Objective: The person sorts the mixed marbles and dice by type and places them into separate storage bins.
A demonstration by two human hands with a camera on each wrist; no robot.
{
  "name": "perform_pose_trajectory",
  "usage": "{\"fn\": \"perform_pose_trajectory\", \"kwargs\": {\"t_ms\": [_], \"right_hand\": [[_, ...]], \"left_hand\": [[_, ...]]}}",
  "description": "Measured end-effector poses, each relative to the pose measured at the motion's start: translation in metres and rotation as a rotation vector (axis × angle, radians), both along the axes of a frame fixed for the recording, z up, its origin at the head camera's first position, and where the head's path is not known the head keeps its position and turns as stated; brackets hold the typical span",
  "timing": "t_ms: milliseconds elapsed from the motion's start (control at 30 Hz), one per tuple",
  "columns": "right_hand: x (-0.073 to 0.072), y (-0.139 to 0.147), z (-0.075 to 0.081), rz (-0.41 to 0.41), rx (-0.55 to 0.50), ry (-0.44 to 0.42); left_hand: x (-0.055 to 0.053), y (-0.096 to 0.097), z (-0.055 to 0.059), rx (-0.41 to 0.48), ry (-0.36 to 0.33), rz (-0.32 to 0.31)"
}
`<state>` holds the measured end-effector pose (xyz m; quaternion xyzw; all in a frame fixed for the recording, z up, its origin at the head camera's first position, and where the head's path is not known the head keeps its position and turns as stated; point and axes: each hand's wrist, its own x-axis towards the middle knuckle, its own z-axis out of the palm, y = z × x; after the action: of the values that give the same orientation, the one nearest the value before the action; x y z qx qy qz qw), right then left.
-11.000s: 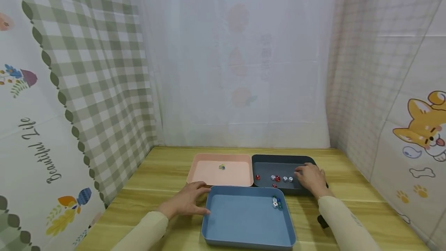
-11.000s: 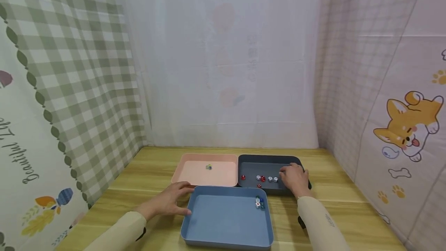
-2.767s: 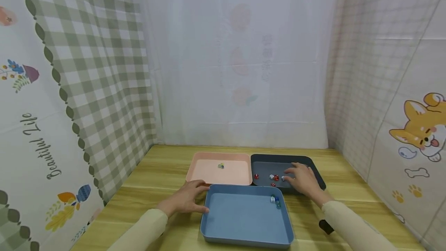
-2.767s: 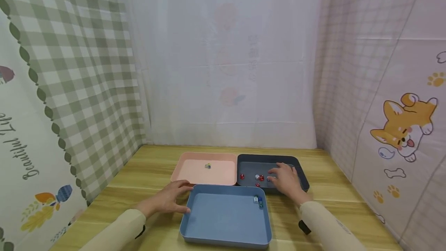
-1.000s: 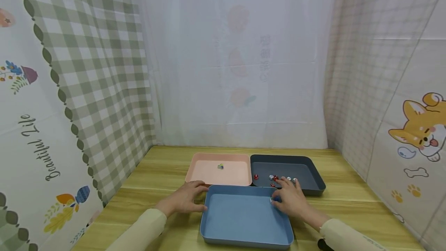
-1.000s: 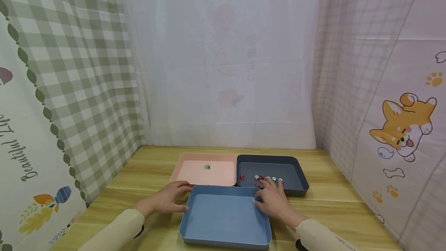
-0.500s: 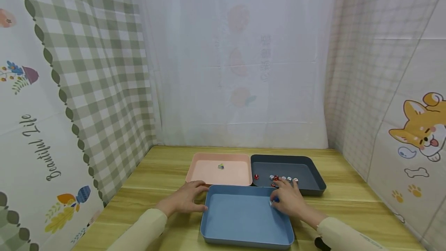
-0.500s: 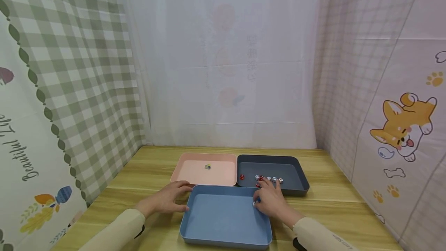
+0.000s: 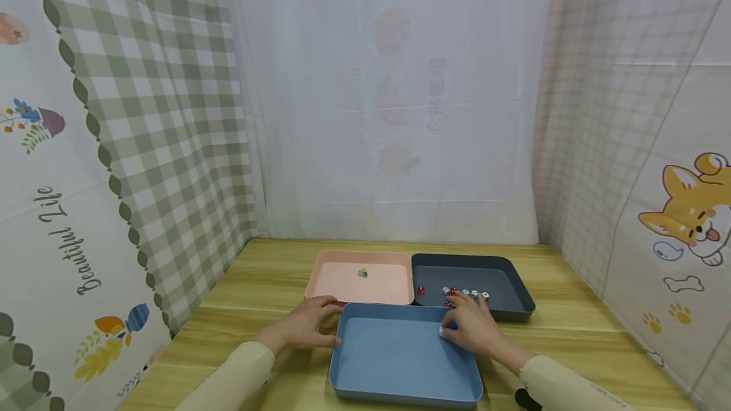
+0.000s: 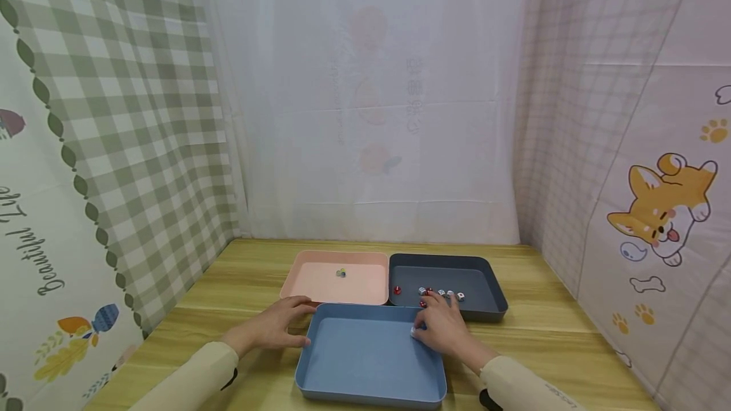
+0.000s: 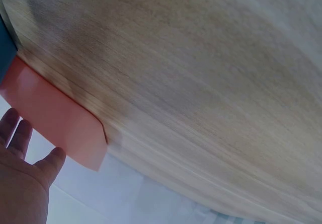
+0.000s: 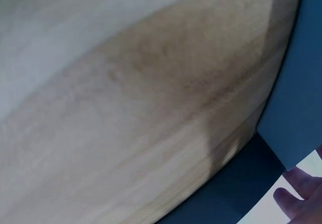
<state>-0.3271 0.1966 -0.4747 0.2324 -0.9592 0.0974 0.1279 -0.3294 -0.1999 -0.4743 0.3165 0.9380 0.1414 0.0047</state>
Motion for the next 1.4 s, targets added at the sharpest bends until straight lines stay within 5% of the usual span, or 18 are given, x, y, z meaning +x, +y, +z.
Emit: {"fn": "perform_pose_trajectory", "kwargs": {"t_ms": [800, 1400], "right_hand": [[-0.01, 0.012, 0.027, 0.014, -0.103, 0.01], [-0.026, 0.04, 0.032, -0.048, -0.135, 0.038]], "left_hand": [[0.002, 0.001, -0.001, -0.011, 0.023, 0.004], [0.0, 0.0, -0.002, -0.005, -0.003, 0.014]]}}
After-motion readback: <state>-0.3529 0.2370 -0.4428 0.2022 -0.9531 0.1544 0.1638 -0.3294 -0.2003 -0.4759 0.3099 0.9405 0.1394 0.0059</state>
